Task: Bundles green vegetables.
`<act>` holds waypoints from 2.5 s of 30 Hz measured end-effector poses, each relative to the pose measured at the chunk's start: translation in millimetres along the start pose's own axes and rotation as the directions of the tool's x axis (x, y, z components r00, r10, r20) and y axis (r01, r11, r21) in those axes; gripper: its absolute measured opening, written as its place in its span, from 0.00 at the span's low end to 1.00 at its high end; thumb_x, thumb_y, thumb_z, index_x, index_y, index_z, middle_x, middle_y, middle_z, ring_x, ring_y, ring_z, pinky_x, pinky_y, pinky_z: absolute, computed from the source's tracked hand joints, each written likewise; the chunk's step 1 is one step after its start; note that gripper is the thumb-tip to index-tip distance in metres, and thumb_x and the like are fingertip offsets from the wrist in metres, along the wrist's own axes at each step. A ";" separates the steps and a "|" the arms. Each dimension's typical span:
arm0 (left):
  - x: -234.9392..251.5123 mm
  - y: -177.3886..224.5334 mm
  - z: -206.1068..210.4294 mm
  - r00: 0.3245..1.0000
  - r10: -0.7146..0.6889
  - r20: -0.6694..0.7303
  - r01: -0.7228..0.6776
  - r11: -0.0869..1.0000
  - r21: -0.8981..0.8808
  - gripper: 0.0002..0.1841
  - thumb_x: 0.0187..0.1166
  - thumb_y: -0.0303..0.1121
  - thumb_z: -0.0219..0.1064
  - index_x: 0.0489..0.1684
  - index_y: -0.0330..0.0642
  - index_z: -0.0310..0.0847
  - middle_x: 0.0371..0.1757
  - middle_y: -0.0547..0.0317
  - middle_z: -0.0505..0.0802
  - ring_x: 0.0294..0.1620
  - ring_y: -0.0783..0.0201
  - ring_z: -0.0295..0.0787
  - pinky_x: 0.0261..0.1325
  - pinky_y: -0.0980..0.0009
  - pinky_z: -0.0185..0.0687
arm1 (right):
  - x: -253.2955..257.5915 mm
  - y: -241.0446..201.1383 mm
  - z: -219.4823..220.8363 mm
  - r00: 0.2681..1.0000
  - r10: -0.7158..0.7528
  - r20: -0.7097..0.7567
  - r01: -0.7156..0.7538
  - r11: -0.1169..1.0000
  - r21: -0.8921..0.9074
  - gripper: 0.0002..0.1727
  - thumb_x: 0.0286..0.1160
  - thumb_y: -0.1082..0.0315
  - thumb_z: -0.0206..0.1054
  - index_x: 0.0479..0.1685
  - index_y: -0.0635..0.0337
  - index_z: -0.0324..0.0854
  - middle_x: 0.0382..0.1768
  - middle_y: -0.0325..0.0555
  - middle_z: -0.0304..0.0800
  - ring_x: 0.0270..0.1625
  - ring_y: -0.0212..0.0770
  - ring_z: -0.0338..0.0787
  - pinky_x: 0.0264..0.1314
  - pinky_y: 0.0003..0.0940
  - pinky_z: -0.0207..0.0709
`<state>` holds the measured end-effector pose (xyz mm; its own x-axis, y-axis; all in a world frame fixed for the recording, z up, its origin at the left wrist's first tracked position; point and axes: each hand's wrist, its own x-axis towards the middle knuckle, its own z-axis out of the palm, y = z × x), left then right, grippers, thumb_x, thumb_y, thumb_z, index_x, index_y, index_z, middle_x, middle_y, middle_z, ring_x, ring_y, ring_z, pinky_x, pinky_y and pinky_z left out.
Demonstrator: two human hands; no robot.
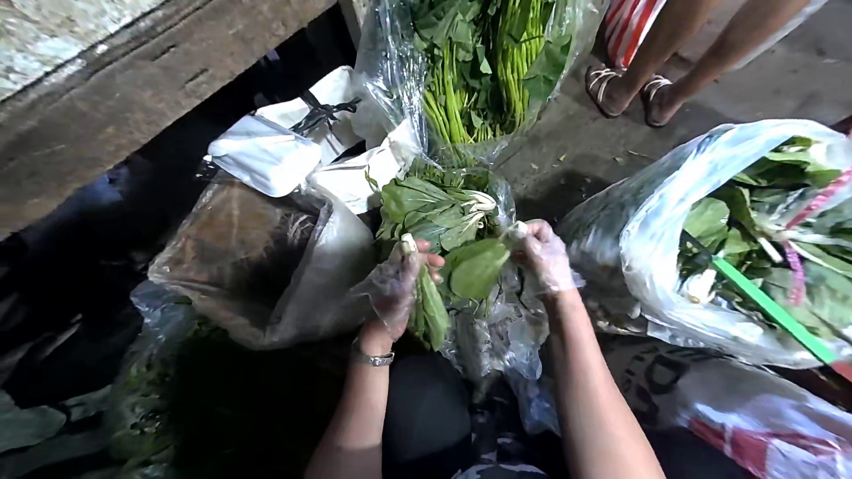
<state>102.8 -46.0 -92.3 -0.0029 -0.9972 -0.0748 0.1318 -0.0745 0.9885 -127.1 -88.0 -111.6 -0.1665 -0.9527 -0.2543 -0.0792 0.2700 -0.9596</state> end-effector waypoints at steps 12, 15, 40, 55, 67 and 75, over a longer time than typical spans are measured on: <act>-13.5 20.8 26.0 0.996 -0.032 -0.078 0.046 0.981 0.189 0.17 0.89 0.27 0.53 0.69 0.28 0.75 0.55 0.55 0.87 0.56 0.79 0.81 0.65 0.80 0.75 | -61.7 -23.9 86.7 0.792 -0.605 -0.079 0.580 0.787 -0.212 0.07 0.69 0.72 0.72 0.41 0.68 0.87 0.32 0.47 0.92 0.34 0.32 0.91 0.41 0.28 0.85; -13.7 17.5 22.9 1.000 0.029 -0.004 -0.028 0.976 0.217 0.18 0.88 0.27 0.53 0.72 0.28 0.74 0.61 0.54 0.88 0.62 0.80 0.81 0.69 0.81 0.74 | -65.2 -17.0 93.5 0.725 -0.675 -0.136 0.671 0.737 -0.083 0.05 0.66 0.77 0.71 0.37 0.70 0.88 0.39 0.50 0.96 0.43 0.31 0.95 0.49 0.24 0.88; -23.2 -1.9 -41.1 0.967 0.222 0.129 -0.238 0.962 0.134 0.24 0.73 0.40 0.75 0.63 0.36 0.80 0.53 0.75 0.93 0.56 0.81 0.87 0.64 0.78 0.84 | -55.6 -54.5 98.6 0.645 -0.548 0.532 0.619 0.783 0.056 0.16 0.72 0.71 0.72 0.57 0.70 0.89 0.48 0.59 0.94 0.50 0.45 0.94 0.58 0.40 0.85; -1.4 -8.5 -25.9 0.975 0.000 -0.221 0.003 1.000 0.014 0.11 0.86 0.27 0.54 0.34 0.43 0.81 0.24 0.67 0.93 0.29 0.68 0.93 0.45 0.69 0.93 | 68.9 -18.5 43.8 0.985 0.086 0.149 -0.047 0.968 -0.245 0.21 0.85 0.56 0.66 0.67 0.59 0.81 0.59 0.58 0.88 0.50 0.51 0.90 0.54 0.54 0.84; 21.0 -17.3 -10.5 0.951 -0.206 -0.231 0.231 0.969 0.085 0.21 0.85 0.30 0.63 0.76 0.37 0.72 0.48 0.54 0.91 0.35 0.66 0.88 0.40 0.71 0.86 | 72.3 -36.2 51.4 0.940 0.224 0.257 -0.150 0.949 -0.277 0.13 0.80 0.67 0.71 0.58 0.63 0.84 0.43 0.52 0.89 0.27 0.37 0.85 0.31 0.33 0.83; 12.3 -9.2 -34.0 0.945 -0.135 -0.299 0.130 0.991 -0.037 0.12 0.88 0.30 0.58 0.63 0.39 0.78 0.30 0.67 0.87 0.28 0.73 0.85 0.38 0.76 0.86 | 40.5 -62.5 16.2 0.912 -0.167 0.376 0.238 0.959 -0.153 0.08 0.77 0.77 0.68 0.50 0.68 0.84 0.43 0.43 0.91 0.31 0.27 0.86 0.35 0.25 0.84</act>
<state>135.2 -57.3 -106.8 0.2759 -0.9298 -0.2434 0.1667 -0.2031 0.9649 -112.9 -145.7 -63.8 0.2306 -0.9660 -0.1170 -0.2660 0.0531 -0.9625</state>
